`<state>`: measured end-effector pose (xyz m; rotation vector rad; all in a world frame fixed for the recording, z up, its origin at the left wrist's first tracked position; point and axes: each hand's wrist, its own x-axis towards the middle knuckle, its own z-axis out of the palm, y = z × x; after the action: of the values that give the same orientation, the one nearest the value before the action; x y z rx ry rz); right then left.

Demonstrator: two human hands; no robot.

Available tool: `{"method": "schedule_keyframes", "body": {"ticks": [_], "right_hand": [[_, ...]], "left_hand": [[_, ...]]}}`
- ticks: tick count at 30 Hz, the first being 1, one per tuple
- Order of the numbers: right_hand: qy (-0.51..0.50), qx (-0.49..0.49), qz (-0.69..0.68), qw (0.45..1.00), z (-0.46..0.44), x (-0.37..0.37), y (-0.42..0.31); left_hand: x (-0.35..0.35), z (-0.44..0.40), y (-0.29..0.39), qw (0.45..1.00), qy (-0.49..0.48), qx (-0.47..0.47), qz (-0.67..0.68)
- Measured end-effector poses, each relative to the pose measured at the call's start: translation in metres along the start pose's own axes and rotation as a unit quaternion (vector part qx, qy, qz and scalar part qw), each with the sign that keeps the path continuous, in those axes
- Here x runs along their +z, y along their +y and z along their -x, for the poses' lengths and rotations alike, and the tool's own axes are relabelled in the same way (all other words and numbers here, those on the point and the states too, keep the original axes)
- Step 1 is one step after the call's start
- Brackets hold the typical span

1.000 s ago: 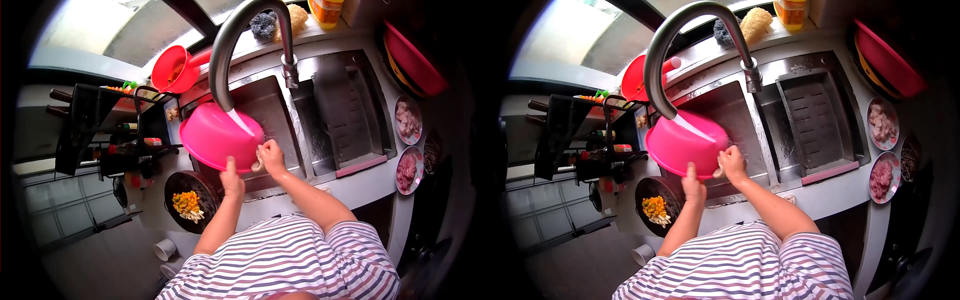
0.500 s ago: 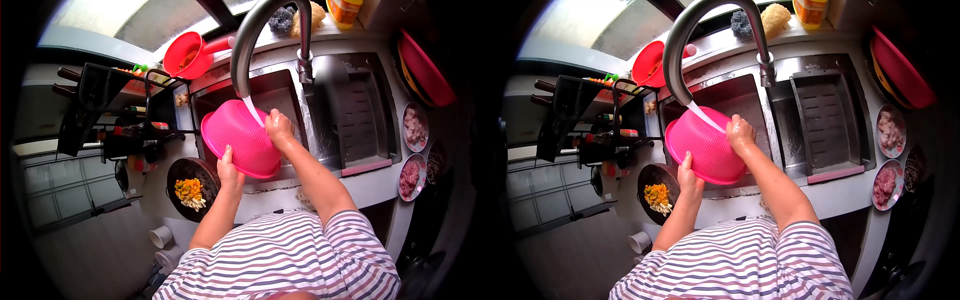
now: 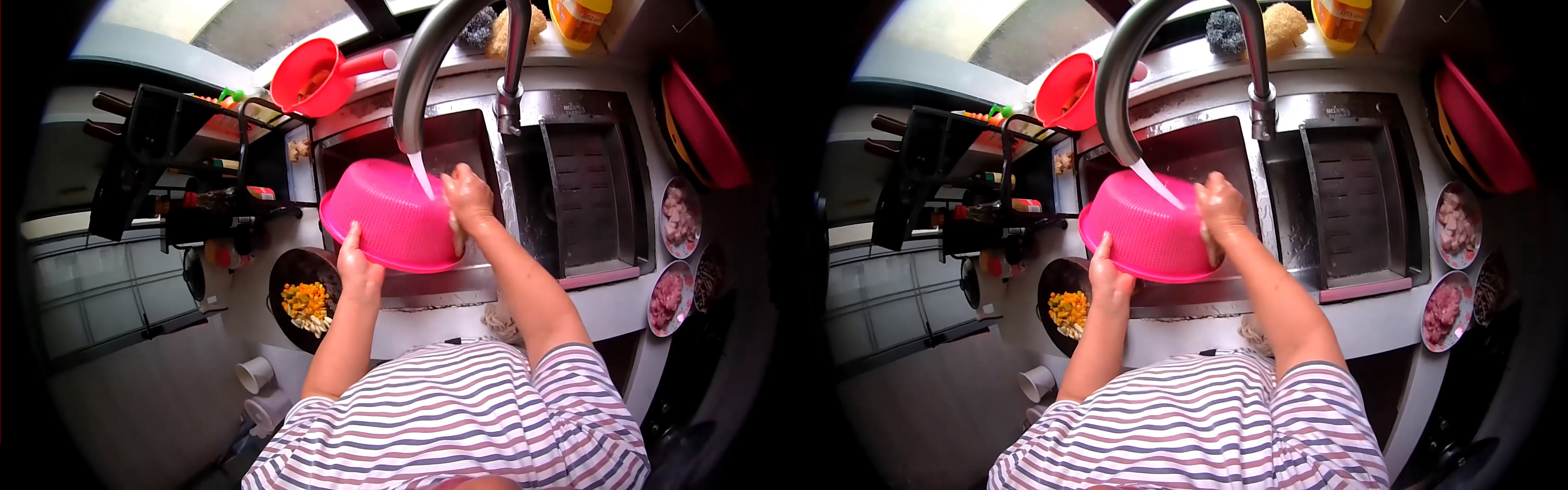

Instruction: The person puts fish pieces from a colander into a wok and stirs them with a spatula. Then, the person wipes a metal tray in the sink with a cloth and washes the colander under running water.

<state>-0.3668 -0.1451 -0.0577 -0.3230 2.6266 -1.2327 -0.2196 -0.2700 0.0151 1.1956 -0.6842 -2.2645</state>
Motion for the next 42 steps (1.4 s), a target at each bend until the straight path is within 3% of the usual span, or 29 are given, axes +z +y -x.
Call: {"method": "schedule_keyframes", "body": {"ticks": [2,3,4,6,8,10,11,13,14,16,18,20,21,22,24,26,27,28,30,31,32,34,36,38,39,42], "right_hand": [[-0.061,0.094,-0.076,0.991,-0.011,0.003,0.029],[-0.089,0.125,-0.234,0.96,-0.009,0.002,0.037],[-0.102,0.106,-0.289,0.946,-0.006,0.001,0.044],[-0.018,-0.028,-0.285,0.958,0.022,-0.03,0.002],[-0.027,-0.146,-0.233,0.961,0.051,-0.034,-0.026],[0.005,-0.411,-0.093,0.907,0.065,-0.045,-0.059],[0.005,-0.416,-0.091,0.905,0.064,-0.039,-0.064],[-0.001,-0.499,0.054,0.865,0.058,-0.026,-0.067],[0.034,-0.501,0.042,0.864,0.046,-0.024,-0.07],[0.075,-0.39,0.121,0.91,0.015,-0.021,-0.067],[0.065,-0.23,0.101,0.966,-0.027,-0.014,-0.032],[-0.068,-0.07,-0.006,0.995,-0.028,-0.017,-0.003],[-0.073,-0.074,-0.002,0.995,-0.024,-0.013,0.005],[-0.056,-0.053,-0.105,0.992,-0.02,-0.012,0.015],[-0.025,-0.037,-0.25,0.967,-0.008,-0.022,0.012],[-0.08,0.041,-0.341,0.936,0.018,-0.033,-0.019],[-0.011,-0.117,-0.23,0.966,0.031,-0.038,-0.038],[0.06,-0.269,-0.108,0.955,0.039,-0.038,-0.054],[0.094,-0.416,0.025,0.904,0.038,-0.032,-0.07],[0.1,-0.417,0.035,0.903,0.028,-0.021,-0.067],[0.054,-0.37,0.051,0.926,0.018,-0.02,-0.07],[-0.028,-0.116,-0.015,0.993,-0.005,-0.017,-0.079],[-0.142,-0.009,-0.034,0.989,-0.034,-0.011,-0.067],[-0.185,0.0,-0.02,0.983,-0.052,0.021,-0.02],[-0.169,0.063,-0.064,0.981,-0.055,0.044,0.008],[-0.171,0.112,-0.131,0.97,-0.032,0.038,0.027]], "left_hand": [[-0.009,-0.009,0.011,0.999,0.014,-0.03,0.016],[-0.008,-0.01,0.014,0.998,0.03,-0.046,0.018],[-0.007,-0.011,0.016,0.998,0.031,-0.041,0.023],[-0.002,-0.013,0.013,0.996,0.04,-0.074,0.029],[0.006,-0.014,0.01,0.996,0.04,-0.077,0.027],[0.014,-0.017,0.006,0.996,0.033,-0.081,0.024],[0.015,-0.02,0.003,0.997,0.019,-0.076,0.0],[0.015,-0.023,-0.002,0.997,-0.013,-0.065,-0.034],[0.015,-0.024,-0.004,0.997,-0.011,-0.064,-0.034],[0.017,-0.025,-0.004,0.997,0.008,-0.036,-0.063],[0.017,-0.013,-0.002,0.998,-0.004,-0.032,-0.057],[0.015,-0.001,-0.004,0.986,-0.088,0.019,-0.143],[0.016,0.005,-0.005,0.986,-0.09,0.032,-0.137],[0.016,0.01,-0.01,0.987,-0.089,0.027,-0.132],[0.02,0.014,-0.018,0.971,-0.11,0.114,-0.179],[0.017,0.014,-0.031,0.961,-0.131,0.135,-0.203],[0.017,0.016,-0.037,0.954,-0.135,0.144,-0.227],[0.018,0.017,-0.043,0.945,-0.142,0.153,-0.251],[0.011,0.014,-0.061,0.949,-0.161,0.152,-0.226],[0.011,0.018,-0.063,0.954,-0.159,0.148,-0.209],[0.012,0.019,-0.062,0.958,-0.154,0.145,-0.192],[0.005,0.021,-0.051,0.96,-0.169,0.118,-0.191],[-0.001,0.026,-0.043,0.962,-0.197,0.074,-0.173],[-0.016,0.025,-0.03,0.965,-0.196,0.041,-0.169],[-0.024,0.027,-0.026,0.969,-0.187,0.044,-0.154],[-0.035,0.025,-0.019,0.974,-0.173,0.051,-0.14]]}}
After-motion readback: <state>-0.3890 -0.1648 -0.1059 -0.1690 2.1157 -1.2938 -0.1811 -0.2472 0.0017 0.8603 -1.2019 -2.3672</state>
